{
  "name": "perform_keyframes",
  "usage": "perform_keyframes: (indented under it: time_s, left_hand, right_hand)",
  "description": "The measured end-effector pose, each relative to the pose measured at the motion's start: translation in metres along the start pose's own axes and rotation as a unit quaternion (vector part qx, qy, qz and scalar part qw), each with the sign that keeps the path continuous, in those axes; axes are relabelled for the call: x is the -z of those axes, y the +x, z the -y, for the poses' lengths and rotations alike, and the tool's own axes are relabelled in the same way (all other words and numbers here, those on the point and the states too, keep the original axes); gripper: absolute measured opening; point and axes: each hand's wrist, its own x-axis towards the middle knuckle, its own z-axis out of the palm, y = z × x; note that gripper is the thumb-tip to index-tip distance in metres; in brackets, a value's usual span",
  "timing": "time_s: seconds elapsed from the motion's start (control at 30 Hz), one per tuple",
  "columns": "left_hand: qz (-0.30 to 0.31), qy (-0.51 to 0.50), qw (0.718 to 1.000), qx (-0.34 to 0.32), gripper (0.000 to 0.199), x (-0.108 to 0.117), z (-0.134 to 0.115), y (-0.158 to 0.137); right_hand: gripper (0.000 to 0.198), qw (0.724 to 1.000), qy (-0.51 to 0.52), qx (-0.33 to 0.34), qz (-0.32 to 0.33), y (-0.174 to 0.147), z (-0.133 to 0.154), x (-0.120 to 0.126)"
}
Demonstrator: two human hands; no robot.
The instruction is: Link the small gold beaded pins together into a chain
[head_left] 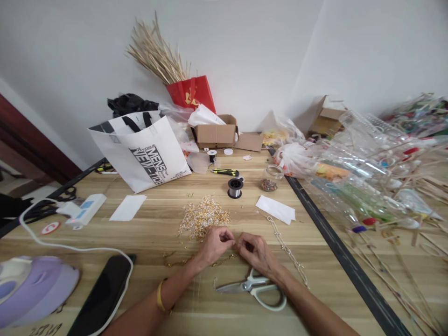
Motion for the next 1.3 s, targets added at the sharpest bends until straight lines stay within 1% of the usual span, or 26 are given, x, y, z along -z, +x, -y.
perform_keyframes:
  time_s: [0.37,0.73,0.87,1.07,1.3]
  left_hand:
    - [0.0,-0.002,1.0,-0.001,0.001,-0.002,-0.003,-0.001]
    - [0.034,-0.006,0.999,-0.001,0.007,0.0,0.0,-0.001]
    - [0.051,0.019,0.998,-0.018,0.01,0.004,-0.006,-0.001]
    - [0.057,0.081,0.995,-0.034,0.022,0.007,-0.016,-0.003]
    - [0.044,0.092,0.993,-0.062,0.018,0.003,-0.002,-0.001]
  right_hand:
    - [0.018,1.0,-0.004,-0.009,-0.015,0.0,-0.001,-0.001]
    - [0.024,1.0,0.003,-0.018,-0.026,0.0,-0.002,-0.002]
    - [0.023,0.999,0.006,-0.019,-0.027,0.0,-0.002,-0.002]
    - [0.023,1.0,0.003,-0.014,-0.016,0.001,0.0,-0.001]
    - [0.021,1.0,0.0,-0.008,-0.001,0.0,0.001,0.0]
